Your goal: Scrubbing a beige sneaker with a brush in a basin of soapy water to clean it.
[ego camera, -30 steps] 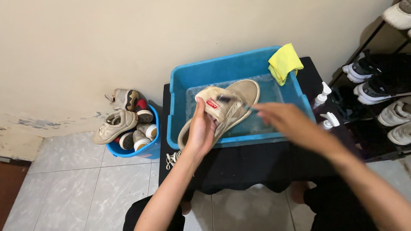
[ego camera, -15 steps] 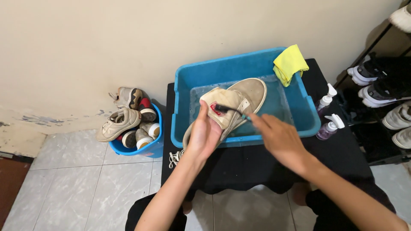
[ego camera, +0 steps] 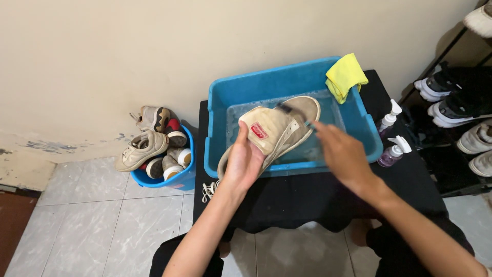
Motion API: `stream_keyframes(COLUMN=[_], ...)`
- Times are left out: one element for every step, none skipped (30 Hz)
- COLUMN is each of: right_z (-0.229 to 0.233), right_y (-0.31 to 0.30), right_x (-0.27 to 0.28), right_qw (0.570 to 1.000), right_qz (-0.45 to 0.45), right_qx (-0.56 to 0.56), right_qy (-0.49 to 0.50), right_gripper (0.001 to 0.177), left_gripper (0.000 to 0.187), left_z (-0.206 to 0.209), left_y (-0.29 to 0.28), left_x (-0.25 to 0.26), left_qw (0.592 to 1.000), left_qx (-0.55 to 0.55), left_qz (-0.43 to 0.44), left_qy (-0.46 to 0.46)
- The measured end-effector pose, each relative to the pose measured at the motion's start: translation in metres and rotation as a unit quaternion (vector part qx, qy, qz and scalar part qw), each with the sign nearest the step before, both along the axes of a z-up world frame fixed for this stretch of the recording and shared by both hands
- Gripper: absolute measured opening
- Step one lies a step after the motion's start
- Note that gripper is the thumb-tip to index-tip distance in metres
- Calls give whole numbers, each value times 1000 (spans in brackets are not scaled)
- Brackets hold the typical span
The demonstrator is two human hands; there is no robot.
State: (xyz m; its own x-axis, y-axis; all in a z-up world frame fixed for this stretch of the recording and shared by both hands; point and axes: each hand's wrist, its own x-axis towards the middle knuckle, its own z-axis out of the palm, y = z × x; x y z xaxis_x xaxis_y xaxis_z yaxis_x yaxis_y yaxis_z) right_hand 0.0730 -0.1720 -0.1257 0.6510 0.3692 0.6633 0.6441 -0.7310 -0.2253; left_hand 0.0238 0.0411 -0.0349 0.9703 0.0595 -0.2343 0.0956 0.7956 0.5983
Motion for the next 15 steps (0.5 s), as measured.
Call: stream_keyframes(right_z=[9, 17, 25, 15, 5, -5, -34, -63, -93, -157, -210, -249, -230, -212, -195], right_y=[-5, -11, -17, -24, -32, -40, -50, -62, -73, -89, -98, -94, -83, -71, -58], right_x=[3, 6, 8, 20, 31, 41, 65, 90, 114, 135, 161, 201, 200, 197, 195], right_qw=[1000, 992, 970, 970, 984, 992, 991, 989, 982, 981, 956, 890, 891, 921, 876], right_qz=[-1, 9, 17, 16, -18, -52, -54, -101, -149, -150, -121, -88, -92, -78, -57], right_qx=[0, 62, 124, 125, 77, 28, 28, -31, -89, -88, -266, -429, -427, -352, -246], right_qy=[0, 105, 209, 208, 161, 116, 116, 99, 81, 81, -21, -126, -127, 149, 412], right_gripper=[32, 35, 39, 39, 38, 39, 39, 30, 23, 23, 12, 16, 16, 15, 23], left_gripper=[57, 58, 59, 59, 59, 59, 59, 59, 60, 60, 60, 61, 61, 60, 59], left_z=[1, 1, 2, 3, 4, 5, 4, 3, 3, 1, 0, 0, -3, -6, -9], left_y=[1, 1, 0, -1, -3, -5, -6, -8, -9, -9, -10, -10, -11, -11, -10], left_x=[0, 0, 0, 0, 0, -1, -2, -3, -3, -5, -6, -6, -4, -3, -1], left_qw=[1000, 1000, 1000, 1000, 1000, 999, 999, 998, 996, 996, 993, 989, 989, 986, 984], left_qx=[0, 3, 7, 7, 24, 40, 40, 50, 61, 62, 81, 102, 105, 109, 114], left_qz=[-1, -2, -4, -5, 6, 16, 14, 34, 54, 52, 76, 100, 97, 111, 126], left_qy=[0, 4, 9, 8, 18, 29, 30, 31, 31, 31, 40, 46, 43, 52, 61])
